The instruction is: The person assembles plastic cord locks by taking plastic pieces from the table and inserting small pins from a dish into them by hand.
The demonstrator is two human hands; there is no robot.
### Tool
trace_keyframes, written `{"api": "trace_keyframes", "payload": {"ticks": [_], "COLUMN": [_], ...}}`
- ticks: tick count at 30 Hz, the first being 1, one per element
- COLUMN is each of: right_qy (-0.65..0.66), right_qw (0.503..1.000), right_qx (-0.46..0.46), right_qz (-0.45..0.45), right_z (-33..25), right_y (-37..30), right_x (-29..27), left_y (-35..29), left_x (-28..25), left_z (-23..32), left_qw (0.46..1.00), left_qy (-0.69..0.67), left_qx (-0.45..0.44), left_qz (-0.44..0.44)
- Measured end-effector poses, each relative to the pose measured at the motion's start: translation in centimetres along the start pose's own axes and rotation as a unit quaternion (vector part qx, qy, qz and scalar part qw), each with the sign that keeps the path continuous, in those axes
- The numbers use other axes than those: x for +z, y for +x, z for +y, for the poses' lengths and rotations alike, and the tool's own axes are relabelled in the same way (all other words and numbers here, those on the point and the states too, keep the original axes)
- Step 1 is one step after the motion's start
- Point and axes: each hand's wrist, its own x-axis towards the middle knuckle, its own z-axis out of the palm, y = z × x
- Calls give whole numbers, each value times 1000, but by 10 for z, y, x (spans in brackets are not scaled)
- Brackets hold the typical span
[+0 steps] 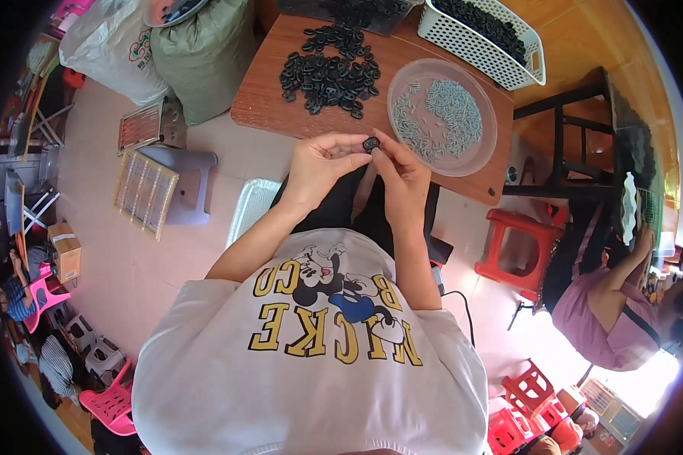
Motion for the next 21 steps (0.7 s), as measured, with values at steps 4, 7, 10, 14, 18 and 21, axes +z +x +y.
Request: {"api": "trace_keyframes", "payload": {"ticks": [4,7,10,14,18,21], "right_qy": [88,110,115,105,88,81], "right_qw": [994,992,991,993,996,997], "right_qx": [58,60,60,39,12,13], "right_qz": [-16,-34,-43,-43,-21,-1], "right_z": [-2,-3,-4,-9,-8,-10], "right_y": [-1,-1,-2,-4,-10,-12], "right_x": [-1,-3,-4,-1,4,9], "left_y": [2,1,-2,-6,-8,-9], "left_x": [-4,-6,-7,-8,-9,-9], "left_z": [4,4,5,11,9,3], "left_qw": [996,993,991,987,969,955], "left_qy": [81,87,83,115,157,181], "left_qx": [35,72,101,112,187,233], "left_qz": [-13,-18,-22,-31,-30,-17]}}
